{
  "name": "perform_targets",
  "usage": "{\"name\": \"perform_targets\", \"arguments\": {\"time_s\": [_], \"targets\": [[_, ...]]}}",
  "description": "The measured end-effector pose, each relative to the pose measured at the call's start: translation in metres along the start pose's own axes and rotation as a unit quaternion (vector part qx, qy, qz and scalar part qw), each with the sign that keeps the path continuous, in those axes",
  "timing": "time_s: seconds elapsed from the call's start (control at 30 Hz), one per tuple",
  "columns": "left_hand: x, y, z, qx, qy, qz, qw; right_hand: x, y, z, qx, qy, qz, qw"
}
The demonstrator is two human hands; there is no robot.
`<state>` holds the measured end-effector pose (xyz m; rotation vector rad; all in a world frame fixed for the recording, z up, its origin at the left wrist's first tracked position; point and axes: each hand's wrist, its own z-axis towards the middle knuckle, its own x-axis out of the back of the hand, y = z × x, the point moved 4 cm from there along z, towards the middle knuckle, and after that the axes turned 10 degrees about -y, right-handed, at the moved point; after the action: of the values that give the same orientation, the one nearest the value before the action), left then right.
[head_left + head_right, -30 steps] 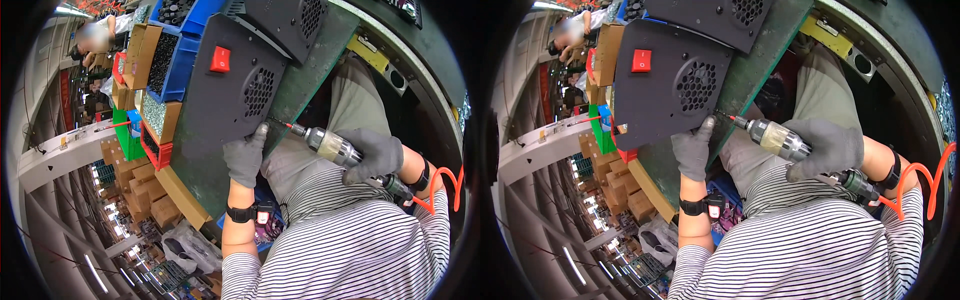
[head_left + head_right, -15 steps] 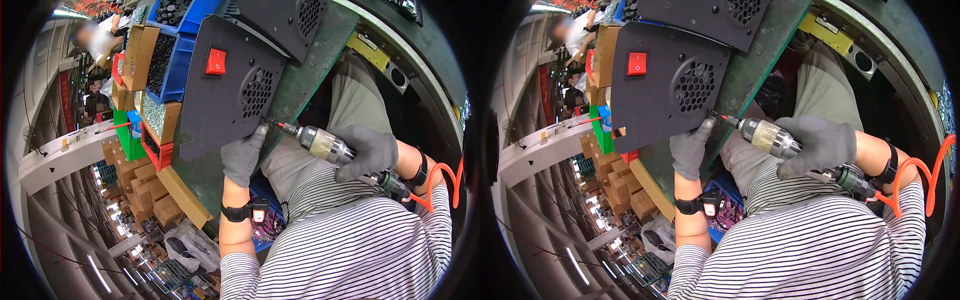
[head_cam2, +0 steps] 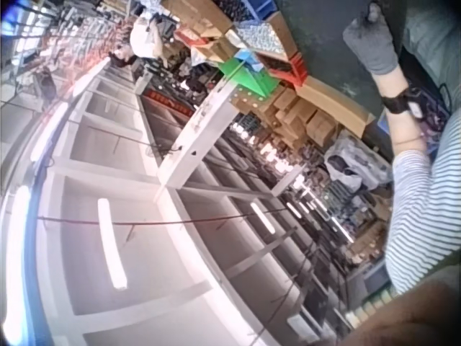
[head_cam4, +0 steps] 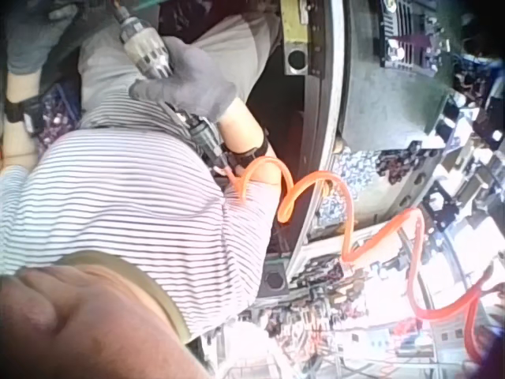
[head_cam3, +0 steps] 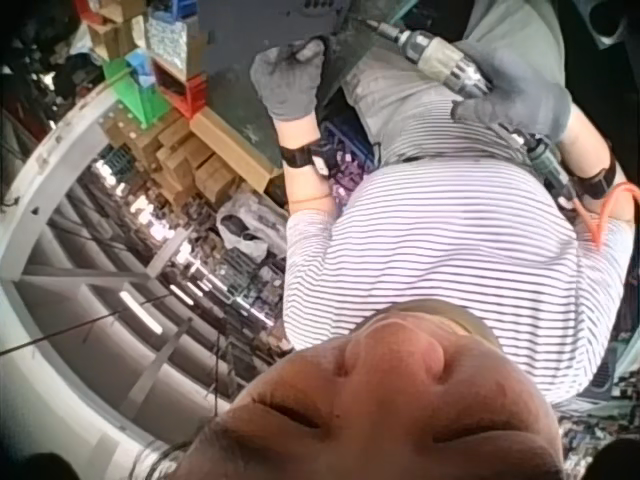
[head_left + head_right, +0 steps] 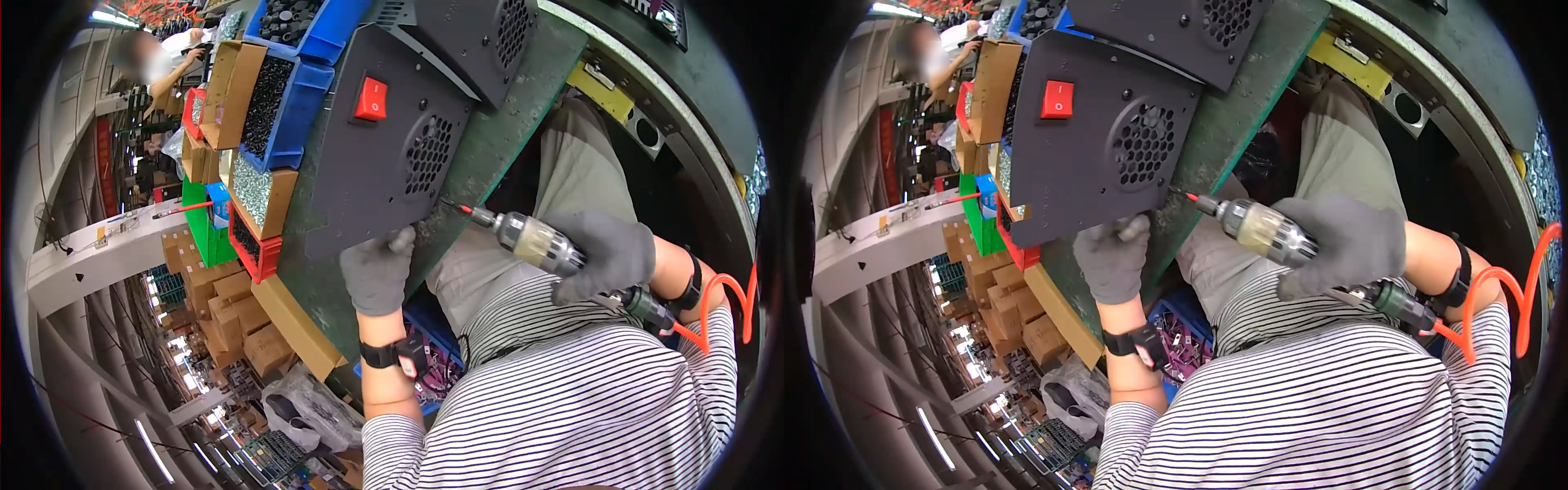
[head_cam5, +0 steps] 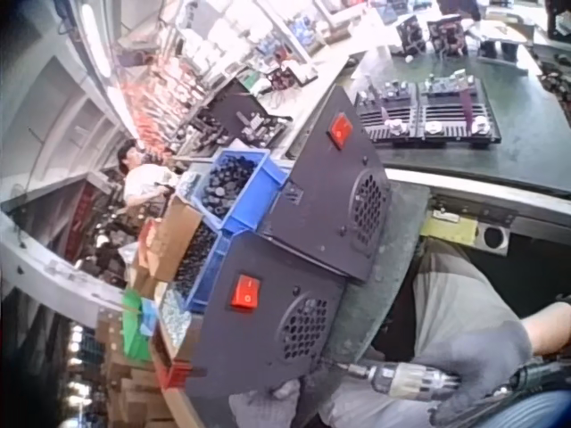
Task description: The recorder is assembling and screwing together components of a power supply unit on a factory assembly line.
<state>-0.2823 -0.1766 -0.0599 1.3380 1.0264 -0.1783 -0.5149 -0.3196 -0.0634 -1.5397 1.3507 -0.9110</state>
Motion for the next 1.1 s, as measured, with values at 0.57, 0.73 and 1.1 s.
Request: {"name": "perform_targets", "arguments": {"time_s": [0.57, 0.73, 1.1], "targets": [[0.037, 0.003, -0.019, 0.017, 0.134, -0.048, 0.990, -0.014, -0.010, 0.018, 0.046, -0.060, -0.004, 0.997], [0.038, 0.004, -0.023, 0.081, 0.126, -0.127, 0.981, -0.017, -0.019, 0.024, 0.047, -0.079, -0.026, 0.995], [0.019, 0.009, -0.034, 0.120, 0.051, 0.123, 0.984, -0.026, -0.032, 0.034, 0.064, -0.099, -0.009, 0.993]]}}
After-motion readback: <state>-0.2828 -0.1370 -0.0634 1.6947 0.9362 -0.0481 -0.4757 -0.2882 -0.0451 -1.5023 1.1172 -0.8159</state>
